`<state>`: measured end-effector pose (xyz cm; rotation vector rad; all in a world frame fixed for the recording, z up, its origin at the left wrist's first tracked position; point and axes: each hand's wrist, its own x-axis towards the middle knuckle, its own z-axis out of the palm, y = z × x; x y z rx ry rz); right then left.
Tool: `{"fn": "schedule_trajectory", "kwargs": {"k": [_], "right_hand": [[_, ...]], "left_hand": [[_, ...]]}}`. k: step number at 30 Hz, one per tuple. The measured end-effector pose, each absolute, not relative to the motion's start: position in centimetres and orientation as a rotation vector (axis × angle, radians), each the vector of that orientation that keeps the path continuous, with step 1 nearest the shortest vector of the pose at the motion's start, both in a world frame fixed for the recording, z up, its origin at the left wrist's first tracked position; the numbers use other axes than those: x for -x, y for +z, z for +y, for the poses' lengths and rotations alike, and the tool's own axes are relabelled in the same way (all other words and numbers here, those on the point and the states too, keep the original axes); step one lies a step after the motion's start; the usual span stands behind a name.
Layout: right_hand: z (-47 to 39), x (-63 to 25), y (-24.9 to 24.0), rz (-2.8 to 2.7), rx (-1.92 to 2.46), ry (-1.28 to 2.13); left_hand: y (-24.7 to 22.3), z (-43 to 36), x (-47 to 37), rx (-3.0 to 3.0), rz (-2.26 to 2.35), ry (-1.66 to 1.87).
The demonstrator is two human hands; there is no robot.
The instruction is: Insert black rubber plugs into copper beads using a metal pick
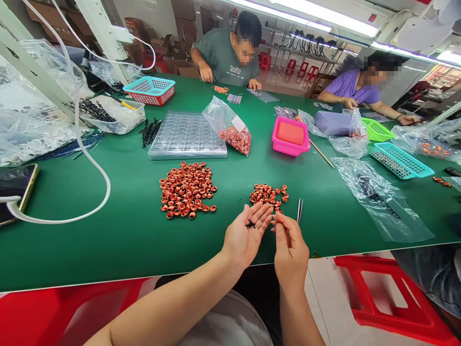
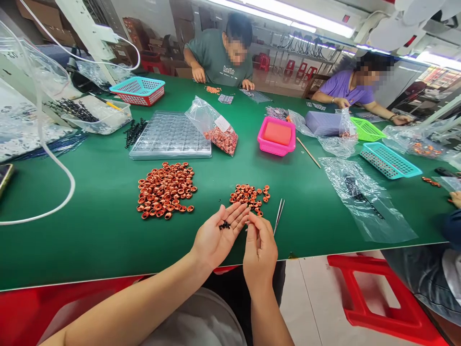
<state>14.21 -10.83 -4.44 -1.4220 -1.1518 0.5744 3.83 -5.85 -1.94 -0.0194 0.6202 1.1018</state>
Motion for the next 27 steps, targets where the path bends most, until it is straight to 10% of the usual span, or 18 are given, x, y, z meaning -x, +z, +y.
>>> {"fn": "schedule_trajectory", "kwargs": {"k": [27], "right_hand": [[-7.5, -11.0, -4.3, -0.478, 0.997, 0.967]], "left_hand": [[-4.3, -5.9, -6.9, -0.694, 0.785, 1.289]]}}
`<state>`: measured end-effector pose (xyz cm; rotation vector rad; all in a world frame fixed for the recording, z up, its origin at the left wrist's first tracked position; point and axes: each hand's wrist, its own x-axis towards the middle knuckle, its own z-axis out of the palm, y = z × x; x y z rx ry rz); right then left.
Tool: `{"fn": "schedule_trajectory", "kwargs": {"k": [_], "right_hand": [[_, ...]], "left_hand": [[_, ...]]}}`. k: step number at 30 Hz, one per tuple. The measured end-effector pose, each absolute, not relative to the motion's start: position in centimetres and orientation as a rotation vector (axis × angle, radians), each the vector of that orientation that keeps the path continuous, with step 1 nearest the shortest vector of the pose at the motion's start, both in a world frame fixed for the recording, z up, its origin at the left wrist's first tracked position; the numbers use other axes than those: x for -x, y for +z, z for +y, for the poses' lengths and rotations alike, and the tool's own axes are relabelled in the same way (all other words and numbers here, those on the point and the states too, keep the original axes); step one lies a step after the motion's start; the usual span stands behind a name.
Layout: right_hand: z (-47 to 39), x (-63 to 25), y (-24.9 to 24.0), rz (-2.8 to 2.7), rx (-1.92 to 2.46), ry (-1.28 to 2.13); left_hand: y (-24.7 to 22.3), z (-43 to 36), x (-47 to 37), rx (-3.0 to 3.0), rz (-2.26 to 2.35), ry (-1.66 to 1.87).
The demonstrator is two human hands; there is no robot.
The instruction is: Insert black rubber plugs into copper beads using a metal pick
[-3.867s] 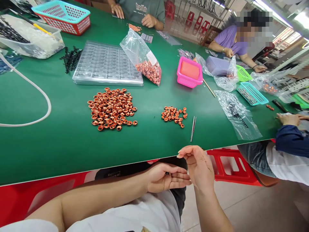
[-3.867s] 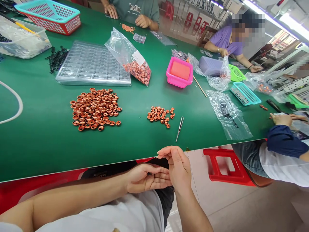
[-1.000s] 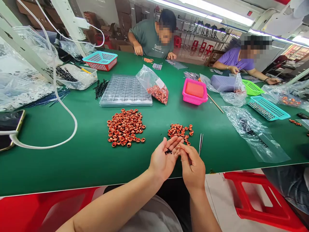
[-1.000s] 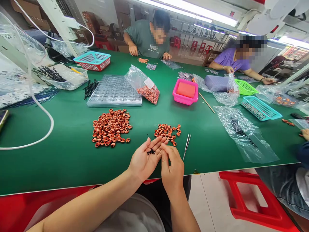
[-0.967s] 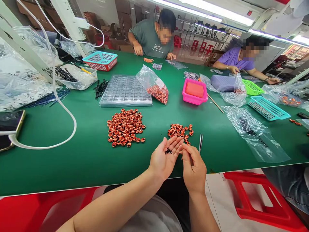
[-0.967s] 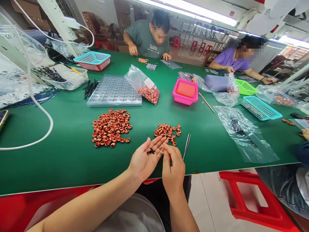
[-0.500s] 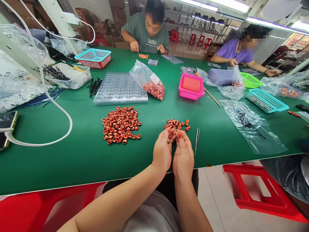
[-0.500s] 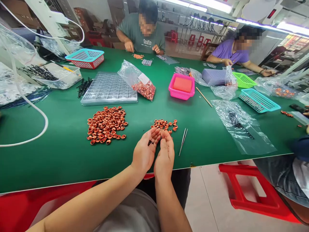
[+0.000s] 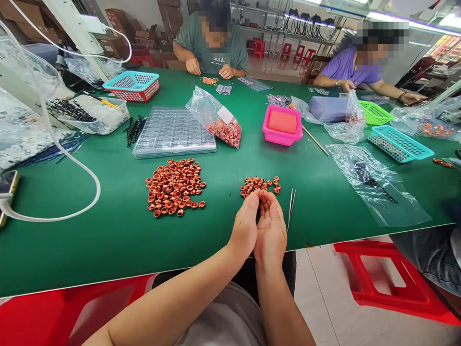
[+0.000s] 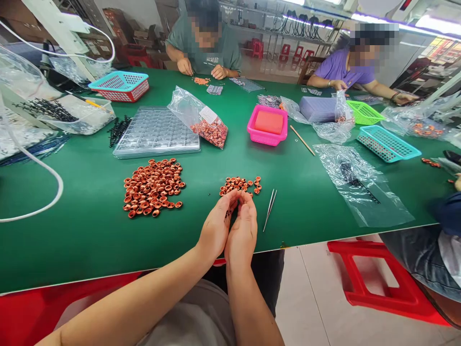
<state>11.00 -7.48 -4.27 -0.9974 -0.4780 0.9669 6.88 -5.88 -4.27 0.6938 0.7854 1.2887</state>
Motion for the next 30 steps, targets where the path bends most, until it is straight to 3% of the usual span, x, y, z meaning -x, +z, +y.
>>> {"fn": "schedule_trajectory", "kwargs": {"k": [19, 30], "right_hand": [[-7.9, -11.5, -3.9, -0.353, 0.913, 1.011], [-8.4, -11.6, -3.7, -0.45, 1.018, 0.974]], "left_hand": [[-2.4, -5.8, -4.5, -1.564, 0.938, 0.908], [-3.2, -6.2, -4.6, -1.563, 0.954, 0.959]]}}
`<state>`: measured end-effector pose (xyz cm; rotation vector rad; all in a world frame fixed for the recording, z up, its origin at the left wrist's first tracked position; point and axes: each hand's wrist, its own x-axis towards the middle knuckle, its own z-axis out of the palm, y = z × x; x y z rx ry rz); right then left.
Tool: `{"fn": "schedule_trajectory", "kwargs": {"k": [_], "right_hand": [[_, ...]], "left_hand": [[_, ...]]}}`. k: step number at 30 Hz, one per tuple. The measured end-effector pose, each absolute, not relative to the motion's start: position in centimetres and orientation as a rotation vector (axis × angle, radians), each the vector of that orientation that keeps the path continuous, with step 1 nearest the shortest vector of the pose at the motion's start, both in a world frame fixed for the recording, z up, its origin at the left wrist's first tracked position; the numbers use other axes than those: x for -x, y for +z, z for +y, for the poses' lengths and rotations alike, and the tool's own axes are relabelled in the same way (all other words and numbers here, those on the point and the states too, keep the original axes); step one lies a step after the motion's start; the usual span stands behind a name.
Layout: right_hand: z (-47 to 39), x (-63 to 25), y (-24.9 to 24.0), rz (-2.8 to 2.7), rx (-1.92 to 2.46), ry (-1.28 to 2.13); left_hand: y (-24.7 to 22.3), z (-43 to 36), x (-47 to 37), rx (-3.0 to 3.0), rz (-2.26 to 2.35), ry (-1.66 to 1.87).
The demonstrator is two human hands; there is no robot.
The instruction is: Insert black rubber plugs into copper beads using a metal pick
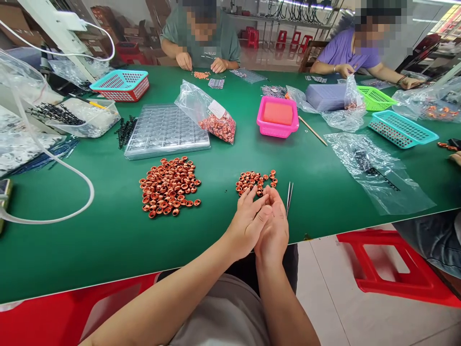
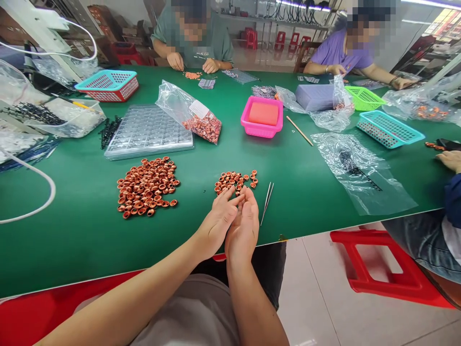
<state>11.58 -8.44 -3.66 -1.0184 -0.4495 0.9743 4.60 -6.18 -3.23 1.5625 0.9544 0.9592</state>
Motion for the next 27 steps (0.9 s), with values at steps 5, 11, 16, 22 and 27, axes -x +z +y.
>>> {"fn": "schedule_trajectory", "kwargs": {"k": [5, 11, 16, 22, 27], "right_hand": [[-8.7, -11.8, -4.1, -0.433, 1.028, 0.961], [-8.7, -12.0, -4.3, -0.413, 0.973, 0.99], [-8.2, -12.0, -4.5, -0.431, 0.966, 0.91], [-8.1, -12.0, -4.7, -0.426, 0.936, 0.91], [-8.1, -11.9, -4.7, -0.44, 0.931, 0.895]], "left_hand": [[-3.1, -6.4, -4.1, -1.702, 1.033, 0.805], [-2.5, -6.4, -3.9, -1.865, 1.051, 0.654], [-3.0, -5.4, -3.2, -1.412, 0.997, 0.981], [-2.9, -3.9, -2.5, -0.756, 0.843, 1.145], [-2.4, -3.8, -2.5, -0.605, 0.794, 1.22]]}}
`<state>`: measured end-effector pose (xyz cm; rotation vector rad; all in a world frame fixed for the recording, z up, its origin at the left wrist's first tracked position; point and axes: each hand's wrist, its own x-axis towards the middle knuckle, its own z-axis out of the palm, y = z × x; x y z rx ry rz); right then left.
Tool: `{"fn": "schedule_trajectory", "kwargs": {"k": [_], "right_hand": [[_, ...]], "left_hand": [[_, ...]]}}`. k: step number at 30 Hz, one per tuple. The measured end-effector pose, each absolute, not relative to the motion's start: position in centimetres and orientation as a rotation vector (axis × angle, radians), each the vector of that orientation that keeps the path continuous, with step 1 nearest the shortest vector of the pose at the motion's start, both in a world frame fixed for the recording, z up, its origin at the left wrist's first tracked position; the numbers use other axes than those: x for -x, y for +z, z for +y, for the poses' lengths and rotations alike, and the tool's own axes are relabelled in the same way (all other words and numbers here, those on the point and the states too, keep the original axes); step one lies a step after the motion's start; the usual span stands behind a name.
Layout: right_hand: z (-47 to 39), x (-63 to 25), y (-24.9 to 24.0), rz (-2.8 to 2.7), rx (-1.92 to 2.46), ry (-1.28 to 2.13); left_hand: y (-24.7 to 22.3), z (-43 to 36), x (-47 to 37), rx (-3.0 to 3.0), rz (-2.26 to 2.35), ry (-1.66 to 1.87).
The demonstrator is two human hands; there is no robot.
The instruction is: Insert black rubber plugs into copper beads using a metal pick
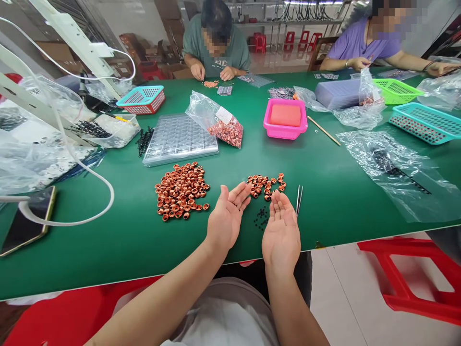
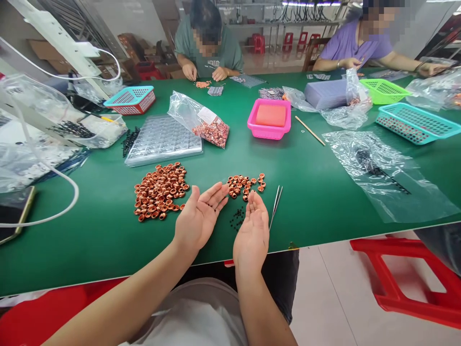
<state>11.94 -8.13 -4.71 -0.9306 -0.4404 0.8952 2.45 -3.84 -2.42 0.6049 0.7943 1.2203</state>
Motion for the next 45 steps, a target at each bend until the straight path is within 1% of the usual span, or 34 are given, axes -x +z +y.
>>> {"fn": "schedule_trajectory", "kwargs": {"k": [3, 5, 8, 11, 18, 23, 32, 38, 41, 43, 45], "right_hand": [[-8.8, -11.9, -4.4, -0.518, 0.97, 0.878], [-9.4, -12.0, -3.9, -0.665, 1.056, 0.891], [-10.1, -12.5, -3.2, -0.969, 1.192, 0.908], [-10.1, -13.0, -2.9, -1.116, 1.266, 0.835], [-9.9, -13.4, -3.7, -0.977, 1.39, 0.61], [-10.1, -13.2, -4.6, -0.782, 1.357, 0.548], [-10.4, -13.0, -5.1, -0.688, 1.277, 0.557], [-10.5, -13.1, -5.4, -0.722, 1.223, 0.514], [-10.3, -13.3, -5.5, -0.736, 1.153, 0.495], [-10.2, -13.3, -5.5, -0.738, 1.103, 0.486], [-10.1, -13.3, -5.5, -0.742, 1.086, 0.492]], "left_hand": [[-2.2, -4.0, -2.3, -0.629, 0.749, 1.207], [-2.1, -4.3, -2.0, -0.739, 0.749, 1.159], [-2.2, -4.7, -1.5, -1.073, 0.867, 1.05], [-2.4, -5.1, -1.1, -1.42, 0.986, 0.915], [-3.2, -5.7, -1.3, -1.913, 0.944, 0.79], [-2.7, -6.0, -1.6, -2.243, 0.956, 0.511], [-2.0, -6.3, -2.0, -2.397, 0.989, 0.258], [-2.5, -6.3, -1.9, -2.394, 0.953, 0.305], [-2.2, -5.9, -1.5, -2.188, 0.976, 0.583], [-1.9, -5.5, -1.1, -1.882, 0.978, 0.806], [-1.6, -4.8, -0.6, -1.488, 0.893, 0.942]]}}
